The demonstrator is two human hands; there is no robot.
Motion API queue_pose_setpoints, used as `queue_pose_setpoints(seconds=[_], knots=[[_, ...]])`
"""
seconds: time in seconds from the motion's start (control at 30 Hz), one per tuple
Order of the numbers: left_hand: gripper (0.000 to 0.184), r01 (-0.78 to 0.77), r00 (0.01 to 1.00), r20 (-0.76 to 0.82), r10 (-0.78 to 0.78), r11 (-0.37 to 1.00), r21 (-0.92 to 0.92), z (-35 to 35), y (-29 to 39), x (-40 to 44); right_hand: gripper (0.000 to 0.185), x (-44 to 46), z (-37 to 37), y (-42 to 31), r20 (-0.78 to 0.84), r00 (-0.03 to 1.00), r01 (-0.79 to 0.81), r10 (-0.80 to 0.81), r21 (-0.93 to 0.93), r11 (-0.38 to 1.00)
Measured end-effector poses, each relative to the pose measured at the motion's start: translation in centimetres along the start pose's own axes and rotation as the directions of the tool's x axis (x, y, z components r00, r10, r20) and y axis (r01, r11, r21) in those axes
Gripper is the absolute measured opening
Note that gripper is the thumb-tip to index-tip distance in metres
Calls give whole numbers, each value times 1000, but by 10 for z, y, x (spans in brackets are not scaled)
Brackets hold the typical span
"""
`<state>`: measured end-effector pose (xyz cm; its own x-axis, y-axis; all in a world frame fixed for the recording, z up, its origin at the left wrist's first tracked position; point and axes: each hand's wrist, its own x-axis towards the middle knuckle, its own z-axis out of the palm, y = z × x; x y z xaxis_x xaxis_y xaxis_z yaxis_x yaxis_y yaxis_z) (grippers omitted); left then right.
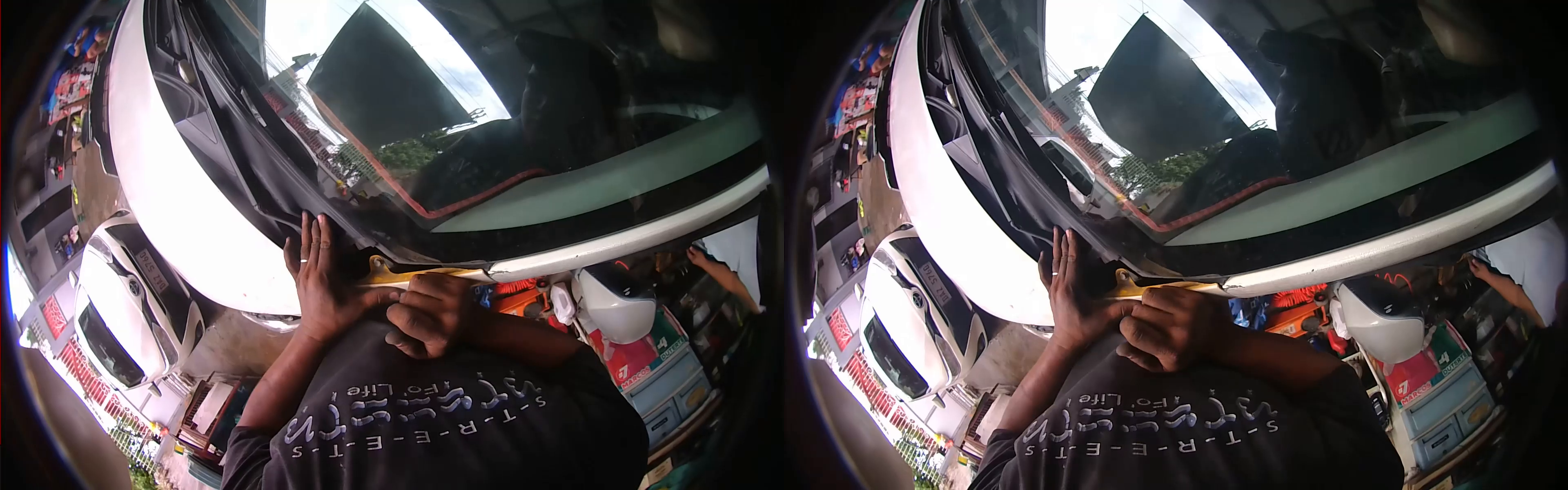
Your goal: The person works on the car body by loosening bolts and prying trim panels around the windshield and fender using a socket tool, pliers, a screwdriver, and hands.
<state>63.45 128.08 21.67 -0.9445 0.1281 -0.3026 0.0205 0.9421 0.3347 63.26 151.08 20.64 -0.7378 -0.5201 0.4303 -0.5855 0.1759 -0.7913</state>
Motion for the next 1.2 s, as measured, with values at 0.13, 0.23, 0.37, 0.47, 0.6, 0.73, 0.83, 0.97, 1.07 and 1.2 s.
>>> queue_pose_setpoints(seconds=[0.13,0.23,0.37,0.47,0.6,0.73,0.83,0.97,1.07,1.2], knots=[[149,-17,997,-78,12,998,-62,6,-2,-3,28,1,7,-4,-68,997,-22,20,-28,999],[146,-26,995,-98,22,999,-41,6,-4,-6,32,3,6,-10,-22,999,-45,43,-63,997],[144,-49,987,-153,41,998,-51,11,-5,-8,26,1,11,-11,-69,998,-4,-3,-102,995],[143,-76,976,-209,66,996,-39,19,-12,-9,22,-1,8,-14,-89,995,38,-47,-98,994],[133,-94,966,-247,79,994,-51,8,-11,-8,14,-11,-18,-53,82,964,-264,251,230,937],[91,-253,928,-325,185,950,-182,-58,2,-18,16,-40,-9,-73,305,884,-395,354,85,914],[69,-488,846,-359,393,842,-229,-118,59,-16,18,-67,25,-74,387,808,-431,445,-128,893],[41,-723,671,-184,718,689,51,-172,161,-18,20,-69,65,-75,512,648,-521,564,-242,819],[39,-801,547,-100,831,554,228,-224,173,-73,21,-41,90,-117,509,622,-528,595,-288,799],[35,-730,667,-248,702,683,-27,-293,59,-151,22,13,113,-166,389,740,-475,549,-277,835]])
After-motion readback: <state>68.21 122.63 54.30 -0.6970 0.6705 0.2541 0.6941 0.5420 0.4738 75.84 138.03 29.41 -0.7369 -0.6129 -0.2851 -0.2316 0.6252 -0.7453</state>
